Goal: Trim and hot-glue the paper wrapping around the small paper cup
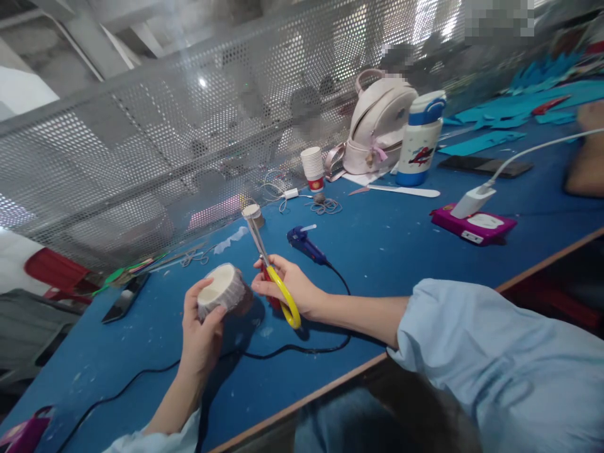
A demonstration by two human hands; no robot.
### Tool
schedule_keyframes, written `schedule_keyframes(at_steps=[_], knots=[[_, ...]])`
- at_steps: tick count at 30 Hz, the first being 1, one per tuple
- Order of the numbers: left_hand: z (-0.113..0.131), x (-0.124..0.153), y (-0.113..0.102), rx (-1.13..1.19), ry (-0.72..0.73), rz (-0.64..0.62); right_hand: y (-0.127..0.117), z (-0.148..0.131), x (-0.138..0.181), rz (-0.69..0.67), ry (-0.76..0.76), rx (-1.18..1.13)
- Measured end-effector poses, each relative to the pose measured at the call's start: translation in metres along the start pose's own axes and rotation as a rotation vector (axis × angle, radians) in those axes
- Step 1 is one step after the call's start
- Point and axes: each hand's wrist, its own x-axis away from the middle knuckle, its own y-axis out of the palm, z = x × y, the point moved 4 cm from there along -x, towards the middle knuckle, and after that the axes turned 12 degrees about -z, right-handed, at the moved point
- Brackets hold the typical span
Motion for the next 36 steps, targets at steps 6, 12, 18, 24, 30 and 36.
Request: schedule_keyframes(at_steps=[6, 12, 18, 24, 30, 36], knots=[[-0.003, 0.002, -0.003, -0.381, 0.040, -0.023, 0.007, 0.004, 0.002, -0.034, 0.063, -0.047], [-0.007, -0.001, -0.001, -0.362, -0.012, -0.112, 0.001, 0.002, -0.001, 0.002, 0.052, -0.037], [-0.012, -0.002, 0.002, -0.207, -0.085, -0.147, -0.003, -0.001, -0.001, 0.040, 0.047, -0.043], [-0.013, -0.001, 0.010, -0.076, -0.139, -0.165, -0.002, 0.000, 0.000, 0.028, 0.030, -0.049], [-0.012, 0.004, 0.022, 0.188, -0.159, -0.246, -0.001, 0.000, 0.001, 0.003, -0.028, 0.114], [-0.012, -0.002, 0.015, 0.109, -0.197, -0.120, 0.004, 0.003, 0.002, -0.024, -0.105, 0.232]])
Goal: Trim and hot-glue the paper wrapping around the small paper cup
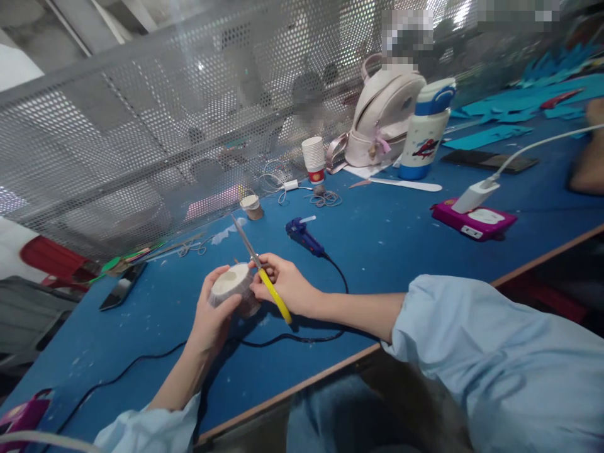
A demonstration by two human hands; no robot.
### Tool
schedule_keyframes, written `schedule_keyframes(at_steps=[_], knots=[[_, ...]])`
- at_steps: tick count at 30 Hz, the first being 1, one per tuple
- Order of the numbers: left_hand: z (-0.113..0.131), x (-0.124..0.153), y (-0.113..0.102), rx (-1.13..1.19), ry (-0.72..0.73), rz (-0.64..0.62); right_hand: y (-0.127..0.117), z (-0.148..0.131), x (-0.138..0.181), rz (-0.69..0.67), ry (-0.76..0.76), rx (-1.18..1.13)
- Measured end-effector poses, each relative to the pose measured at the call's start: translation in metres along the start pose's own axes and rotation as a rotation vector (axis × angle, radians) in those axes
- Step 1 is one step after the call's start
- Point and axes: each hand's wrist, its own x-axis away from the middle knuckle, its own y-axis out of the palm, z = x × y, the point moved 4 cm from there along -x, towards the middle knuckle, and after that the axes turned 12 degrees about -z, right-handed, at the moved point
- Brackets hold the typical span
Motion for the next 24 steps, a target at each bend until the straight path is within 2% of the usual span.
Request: schedule_keyframes(at_steps=[2, 8, 15, 24], knots=[[0.003, -0.001, -0.004, 0.030, 0.008, 0.000, 0.001, 0.000, 0.000, -0.008, 0.004, -0.002], [0.011, 0.001, -0.006, 0.194, -0.005, -0.174, 0.001, -0.002, 0.001, -0.020, 0.043, -0.067], [0.012, 0.001, -0.006, 0.263, 0.007, -0.112, 0.009, -0.003, 0.005, -0.098, 0.088, -0.118], [0.006, 0.006, -0.006, 0.172, 0.027, -0.189, 0.019, 0.002, 0.010, -0.162, 0.157, -0.139]])
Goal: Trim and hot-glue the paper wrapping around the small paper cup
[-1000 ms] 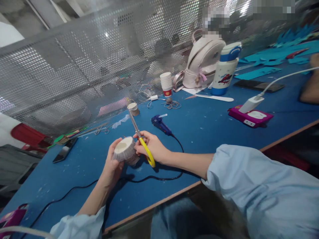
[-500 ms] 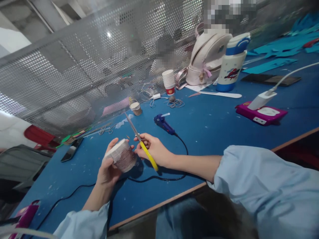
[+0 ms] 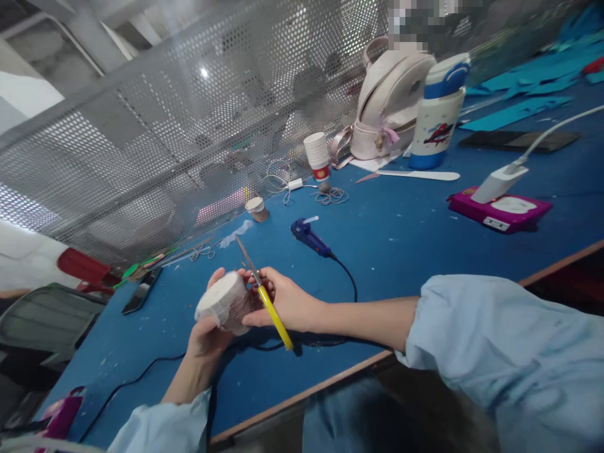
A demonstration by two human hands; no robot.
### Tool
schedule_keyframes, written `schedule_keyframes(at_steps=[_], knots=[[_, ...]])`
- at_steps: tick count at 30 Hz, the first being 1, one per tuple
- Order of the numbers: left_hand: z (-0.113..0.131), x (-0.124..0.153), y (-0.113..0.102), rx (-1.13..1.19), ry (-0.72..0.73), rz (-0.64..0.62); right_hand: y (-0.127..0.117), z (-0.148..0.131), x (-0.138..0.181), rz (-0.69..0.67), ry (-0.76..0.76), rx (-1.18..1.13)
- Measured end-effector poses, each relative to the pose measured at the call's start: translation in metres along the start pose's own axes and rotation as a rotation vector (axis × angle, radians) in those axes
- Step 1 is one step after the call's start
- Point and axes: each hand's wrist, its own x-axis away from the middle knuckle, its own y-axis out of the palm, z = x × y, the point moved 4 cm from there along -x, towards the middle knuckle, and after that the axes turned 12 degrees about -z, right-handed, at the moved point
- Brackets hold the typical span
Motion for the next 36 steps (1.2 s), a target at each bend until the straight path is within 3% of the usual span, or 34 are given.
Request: schedule_keyframes(at_steps=[5, 10, 18, 23, 28, 36], knots=[[-0.001, 0.003, 0.005, -0.054, -0.067, -0.015, -0.006, -0.002, -0.006, 0.004, -0.028, -0.143], [-0.002, 0.000, 0.003, -0.013, -0.009, -0.044, -0.011, -0.002, -0.007, 0.023, 0.056, -0.203], [0.004, -0.006, -0.004, 0.111, -0.052, 0.242, -0.010, 0.000, -0.009, 0.047, 0.069, -0.232], [0.004, -0.008, 0.006, 0.059, -0.009, 0.128, -0.012, 0.002, -0.007, 0.148, -0.014, -0.091], [0.000, -0.004, 0.008, -0.053, 0.053, 0.003, -0.005, -0.005, 0.004, 0.134, -0.119, 0.206], [-0.005, 0.002, -0.012, -0.064, -0.014, 0.017, 0.003, -0.021, 0.014, 0.122, -0.270, 0.537]])
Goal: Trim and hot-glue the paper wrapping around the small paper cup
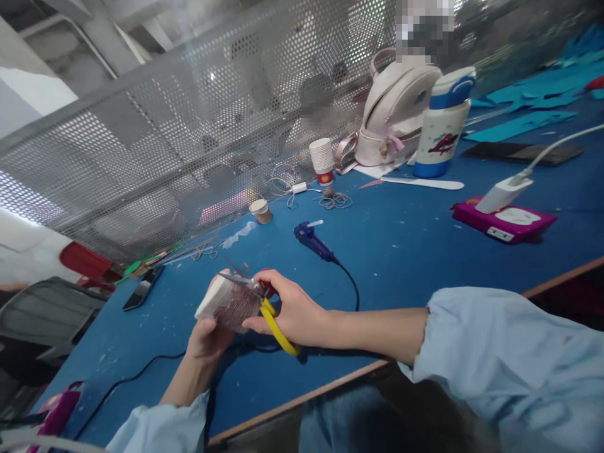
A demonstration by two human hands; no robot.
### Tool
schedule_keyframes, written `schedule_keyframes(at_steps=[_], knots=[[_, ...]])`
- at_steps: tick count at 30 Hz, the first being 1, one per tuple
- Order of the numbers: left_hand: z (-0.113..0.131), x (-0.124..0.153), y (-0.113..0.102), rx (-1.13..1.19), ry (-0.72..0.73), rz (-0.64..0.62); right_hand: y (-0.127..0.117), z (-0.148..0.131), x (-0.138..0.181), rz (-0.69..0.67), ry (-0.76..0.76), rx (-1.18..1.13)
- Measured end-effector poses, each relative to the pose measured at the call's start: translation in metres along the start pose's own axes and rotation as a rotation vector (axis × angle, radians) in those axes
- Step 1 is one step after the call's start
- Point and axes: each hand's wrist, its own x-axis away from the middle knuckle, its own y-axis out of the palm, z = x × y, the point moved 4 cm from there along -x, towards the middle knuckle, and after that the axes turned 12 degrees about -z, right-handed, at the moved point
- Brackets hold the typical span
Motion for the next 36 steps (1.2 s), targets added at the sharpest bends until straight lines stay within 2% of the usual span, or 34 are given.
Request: schedule_keyframes(at_steps=[3, 6, 8, 11, 14, 18, 21, 26, 29, 31, 34, 36], knots=[[0.000, 0.000, 0.000, 0.005, 0.004, -0.002, -0.002, -0.005, -0.001, 0.012, 0.003, -0.093], [-0.003, 0.002, 0.003, -0.004, -0.031, -0.072, -0.004, -0.005, -0.004, 0.019, 0.069, -0.220], [-0.006, 0.004, 0.004, 0.005, -0.067, -0.108, -0.005, -0.001, -0.007, 0.009, 0.143, -0.229], [-0.009, 0.004, -0.001, 0.044, -0.098, -0.086, -0.005, 0.009, -0.010, -0.031, 0.217, -0.205], [-0.010, 0.003, -0.005, 0.061, -0.094, -0.061, -0.004, 0.012, -0.011, -0.059, 0.190, -0.242], [-0.012, 0.007, -0.002, 0.076, -0.127, -0.098, -0.002, 0.005, -0.010, -0.060, 0.150, -0.275], [-0.014, 0.011, -0.001, 0.073, -0.148, -0.088, -0.003, 0.003, -0.009, -0.050, 0.176, -0.210], [-0.014, 0.008, -0.004, 0.112, -0.115, -0.106, -0.003, 0.009, -0.008, -0.125, 0.199, -0.126], [-0.012, 0.005, -0.008, 0.167, -0.044, -0.139, -0.001, 0.009, -0.009, -0.151, 0.155, -0.251], [-0.013, 0.005, -0.011, 0.189, -0.017, -0.145, -0.001, 0.008, -0.012, -0.115, 0.128, -0.360], [-0.015, 0.008, -0.009, 0.217, -0.046, -0.204, -0.001, 0.012, -0.017, -0.032, 0.134, -0.527], [-0.015, 0.011, -0.003, 0.241, -0.087, -0.249, 0.002, 0.016, -0.019, -0.036, 0.161, -0.591]])
